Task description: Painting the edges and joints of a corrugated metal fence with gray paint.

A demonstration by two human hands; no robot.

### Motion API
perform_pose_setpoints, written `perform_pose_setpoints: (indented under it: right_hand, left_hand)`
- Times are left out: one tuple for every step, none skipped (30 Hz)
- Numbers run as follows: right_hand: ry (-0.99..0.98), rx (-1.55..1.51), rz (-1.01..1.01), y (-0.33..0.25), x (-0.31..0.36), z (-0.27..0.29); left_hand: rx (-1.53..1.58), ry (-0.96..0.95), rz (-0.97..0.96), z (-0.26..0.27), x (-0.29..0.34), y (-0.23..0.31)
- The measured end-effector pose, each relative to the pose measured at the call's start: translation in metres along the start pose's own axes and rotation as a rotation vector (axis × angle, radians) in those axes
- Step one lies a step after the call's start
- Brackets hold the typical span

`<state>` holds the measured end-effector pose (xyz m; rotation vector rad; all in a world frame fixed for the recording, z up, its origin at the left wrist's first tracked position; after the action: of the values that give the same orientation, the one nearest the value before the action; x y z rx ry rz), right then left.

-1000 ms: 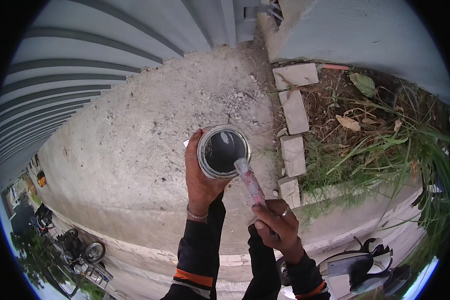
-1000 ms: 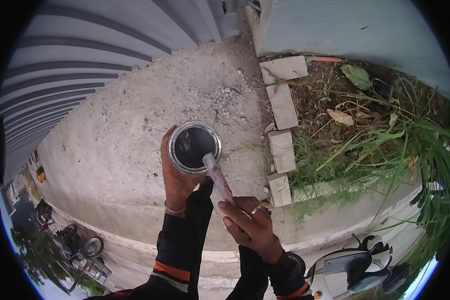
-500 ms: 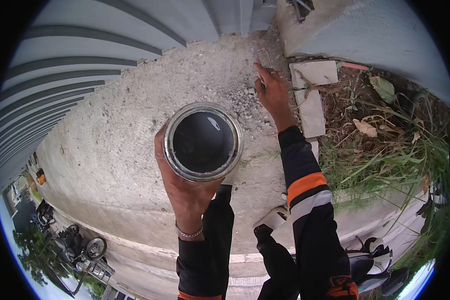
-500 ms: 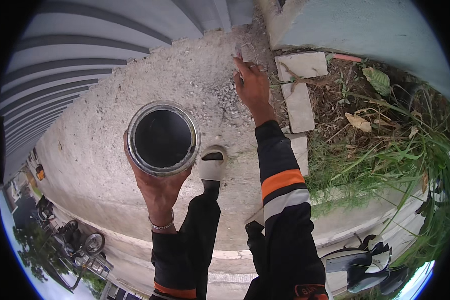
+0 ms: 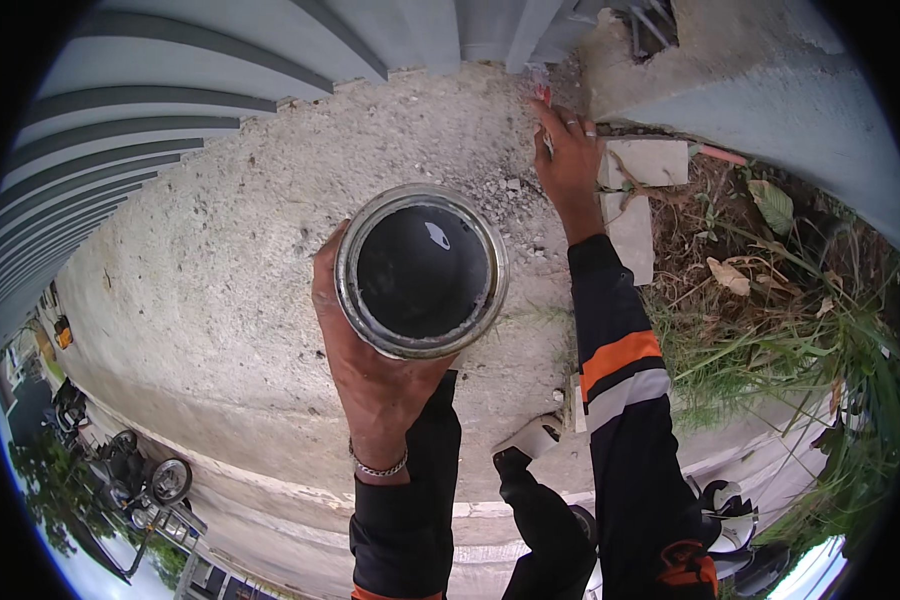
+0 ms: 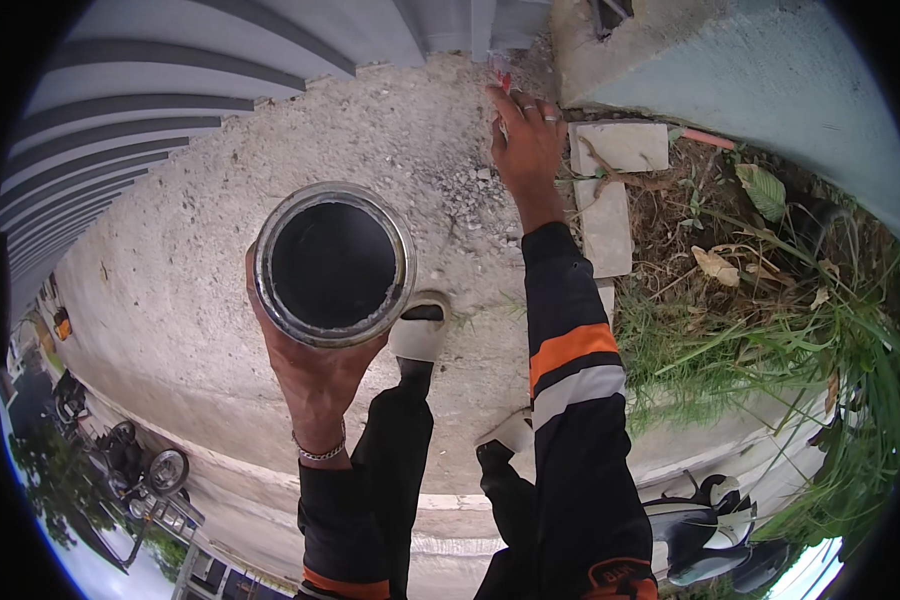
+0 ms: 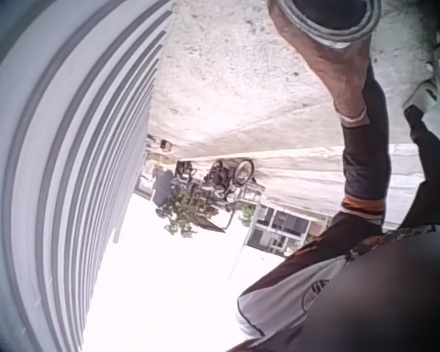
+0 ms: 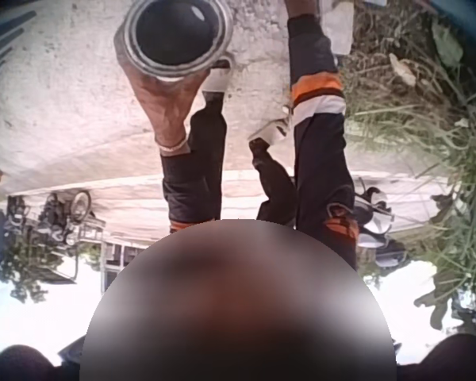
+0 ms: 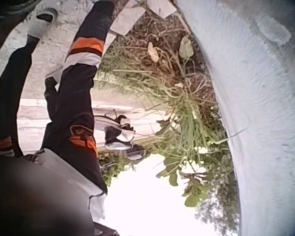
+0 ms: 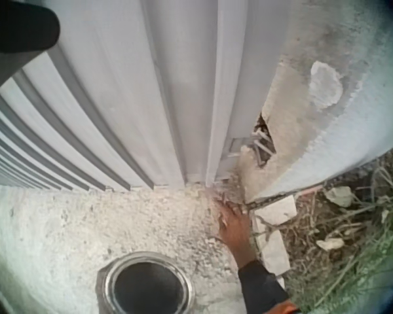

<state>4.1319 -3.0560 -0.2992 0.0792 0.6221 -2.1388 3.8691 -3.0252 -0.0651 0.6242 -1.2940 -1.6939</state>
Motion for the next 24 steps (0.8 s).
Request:
perform_pose_setpoints:
  right_hand:
    - [0.031,-0.005,-0.043,0.002,0.007,0.004]
    - [0.031,-0.006,-0.043,0.001,0.012,0.004]
    - [0.008,-0.021,-0.04,0.004,0.019,0.003]
    - [-0.015,-0.038,-0.039,0.008,0.023,0.002]
    - [-0.015,-0.031,-0.041,0.012,0.021,-0.003]
    - [-0.049,-0.009,-0.032,0.014,0.014,-0.009]
    - [-0.082,0.014,-0.024,0.016,0.006,-0.014]
    - [-0.082,0.024,-0.026,0.02,-0.004,-0.016]
    - [-0.061,0.005,-0.01,0.015,-0.015,-0.02]
    - [-0.039,-0.009,0.01,0.013,-0.022,-0.019]
    - [-0.039,-0.008,0.006,0.012,-0.021,-0.015]
    - [0.007,-0.018,-0.004,0.011,-0.019,-0.01]
    - [0.052,-0.028,-0.014,0.008,-0.014,-0.006]
    - [0.054,-0.033,-0.018,0.004,-0.008,-0.002]
    - [0.047,-0.033,-0.066,0.006,0.001,0.001]
    - [0.04,-0.036,-0.114,0.006,0.007,0.002]
    - [0.04,-0.037,-0.117,0.006,0.008,-0.001]
    - [-0.025,-0.025,-0.102,0.008,0.005,-0.005]
    - [-0.091,-0.013,-0.088,0.012,0.002,-0.008]
    - [-0.089,-0.003,-0.088,0.017,-0.004,-0.01]
    - [-0.062,-0.01,-0.062,0.015,-0.011,-0.011]
    - [-0.033,-0.021,-0.037,0.011,-0.017,-0.009]
    - [-0.033,-0.022,-0.042,0.009,-0.021,-0.005]
    - [-0.005,-0.027,-0.029,0.003,-0.024,0.002]
  left_hand:
    - [0.027,-0.003,-0.03,-0.001,-0.002,0.0]
    - [0.026,-0.003,-0.03,-0.001,-0.003,0.0]
    - [0.06,0.009,-0.009,-0.003,-0.004,0.001]
    - [0.092,0.02,0.013,-0.005,-0.005,0.001]
    - [0.097,0.017,0.014,-0.006,-0.005,0.002]
    - [0.078,0.003,-0.008,-0.008,-0.005,0.002]
    - [0.06,-0.01,-0.031,-0.01,-0.005,0.002]
    - [0.069,-0.015,-0.031,-0.012,-0.005,0.001]
    - [0.068,-0.017,-0.051,-0.011,-0.005,-0.001]
    - [0.073,-0.018,-0.071,-0.01,-0.005,-0.001]
    - [0.072,-0.023,-0.071,-0.009,-0.005,0.0]
    - [0.035,-0.024,-0.043,-0.008,-0.006,0.001]
    - [-0.001,-0.024,-0.015,-0.007,-0.007,0.003]
    - [-0.007,-0.026,-0.016,-0.005,-0.009,0.004]
    - [-0.022,-0.024,0.003,-0.005,-0.011,0.006]
    - [-0.039,-0.022,0.021,-0.005,-0.012,0.007]
    - [-0.041,-0.024,0.021,-0.006,-0.011,0.008]
    - [0.075,-0.021,0.046,-0.01,-0.011,0.006]
    - [0.191,-0.018,0.071,-0.013,-0.01,0.005]
    - [0.2,-0.023,0.07,-0.016,-0.01,0.006]
    - [0.144,-0.034,0.055,-0.016,-0.01,0.004]
    - [0.083,-0.045,0.039,-0.015,-0.01,0.004]
    - [0.08,-0.049,0.038,-0.014,-0.01,0.004]
    - [-0.009,-0.062,0.018,-0.01,-0.011,0.005]
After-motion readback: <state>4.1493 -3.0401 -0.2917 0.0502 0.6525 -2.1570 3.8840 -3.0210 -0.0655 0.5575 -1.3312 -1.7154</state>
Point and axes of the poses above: each hand's wrist, its own x-axis away from the middle knuckle, its own z-axis out of the back of the hand, y = z × x, the point moved 2 cm from there along -x, towards the middle knuckle
